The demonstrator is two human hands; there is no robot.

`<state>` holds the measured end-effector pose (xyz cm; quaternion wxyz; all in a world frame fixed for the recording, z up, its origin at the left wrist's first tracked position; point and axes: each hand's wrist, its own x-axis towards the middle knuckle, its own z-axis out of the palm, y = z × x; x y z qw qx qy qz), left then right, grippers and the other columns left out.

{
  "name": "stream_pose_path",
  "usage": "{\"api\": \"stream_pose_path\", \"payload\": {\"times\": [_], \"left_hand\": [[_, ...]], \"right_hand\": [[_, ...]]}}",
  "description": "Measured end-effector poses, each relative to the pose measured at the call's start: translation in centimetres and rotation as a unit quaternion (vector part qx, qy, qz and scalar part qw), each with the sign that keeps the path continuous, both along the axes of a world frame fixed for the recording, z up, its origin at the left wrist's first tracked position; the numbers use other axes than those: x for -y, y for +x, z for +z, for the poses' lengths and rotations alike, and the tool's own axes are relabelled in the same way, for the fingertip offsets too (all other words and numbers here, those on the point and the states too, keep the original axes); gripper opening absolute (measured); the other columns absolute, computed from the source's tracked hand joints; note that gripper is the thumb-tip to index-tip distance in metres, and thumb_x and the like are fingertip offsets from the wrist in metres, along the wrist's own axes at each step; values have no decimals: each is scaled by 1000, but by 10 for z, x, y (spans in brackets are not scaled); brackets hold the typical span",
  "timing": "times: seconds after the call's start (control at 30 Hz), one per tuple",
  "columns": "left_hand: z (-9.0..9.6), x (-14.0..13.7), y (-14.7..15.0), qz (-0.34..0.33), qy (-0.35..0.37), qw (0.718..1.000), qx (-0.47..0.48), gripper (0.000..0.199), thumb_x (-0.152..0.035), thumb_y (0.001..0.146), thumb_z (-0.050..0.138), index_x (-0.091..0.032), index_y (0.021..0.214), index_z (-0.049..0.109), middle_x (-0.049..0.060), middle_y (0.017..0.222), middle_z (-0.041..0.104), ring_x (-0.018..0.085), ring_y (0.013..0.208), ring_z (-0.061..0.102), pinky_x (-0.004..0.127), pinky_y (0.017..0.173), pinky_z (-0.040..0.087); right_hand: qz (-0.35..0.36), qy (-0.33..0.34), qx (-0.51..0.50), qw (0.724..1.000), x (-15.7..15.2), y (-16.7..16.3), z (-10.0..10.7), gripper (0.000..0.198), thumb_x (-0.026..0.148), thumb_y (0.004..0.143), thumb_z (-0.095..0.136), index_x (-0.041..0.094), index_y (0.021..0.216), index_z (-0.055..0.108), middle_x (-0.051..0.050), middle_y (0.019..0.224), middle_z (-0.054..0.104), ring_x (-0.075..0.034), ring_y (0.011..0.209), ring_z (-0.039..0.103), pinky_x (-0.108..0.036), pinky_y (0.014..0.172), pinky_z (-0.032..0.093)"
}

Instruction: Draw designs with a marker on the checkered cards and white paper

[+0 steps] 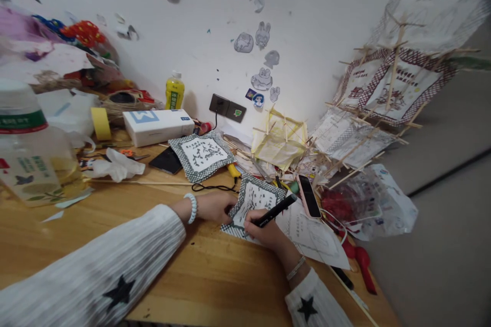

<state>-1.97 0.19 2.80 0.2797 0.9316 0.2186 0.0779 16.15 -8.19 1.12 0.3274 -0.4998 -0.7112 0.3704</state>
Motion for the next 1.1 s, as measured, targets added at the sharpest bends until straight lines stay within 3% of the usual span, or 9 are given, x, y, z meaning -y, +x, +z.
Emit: {"api": "stream_pose_path", "payload": {"times": [0.23,0.43,0.8,1.1], "left_hand": [[0,1,0,3,2,1000,0,10,-18,62,59,-17,71,57,-2,70,60,14,62,51,20,54,36],[-2,0,0,0,4,1000,1,11,-18,62,60,-18,72,57,-2,72,60,14,63,51,20,55,36],[1,1,0,1,6,1000,4,10,-16,62,59,-18,72,58,-2,69,59,13,61,49,20,52,34],[-1,0,0,1,11,1000,1,12,-16,61,60,-18,73,58,-2,71,60,14,62,50,20,54,36]], "right_hand": [[-8,8,15,1000,-1,0,-3,19,14,67,49,18,49,47,5,46,45,-7,44,40,-19,43,30],[-24,-30,2,999,-1,0,-2,18,16,70,51,18,52,48,6,43,45,-8,42,41,-18,43,31],[-65,28,24,997,-3,-1,1,19,18,68,48,20,50,43,6,44,40,-8,44,36,-20,44,29],[-66,13,18,998,-4,-1,-4,18,19,68,49,20,51,46,6,43,44,-8,43,39,-20,44,31]]}}
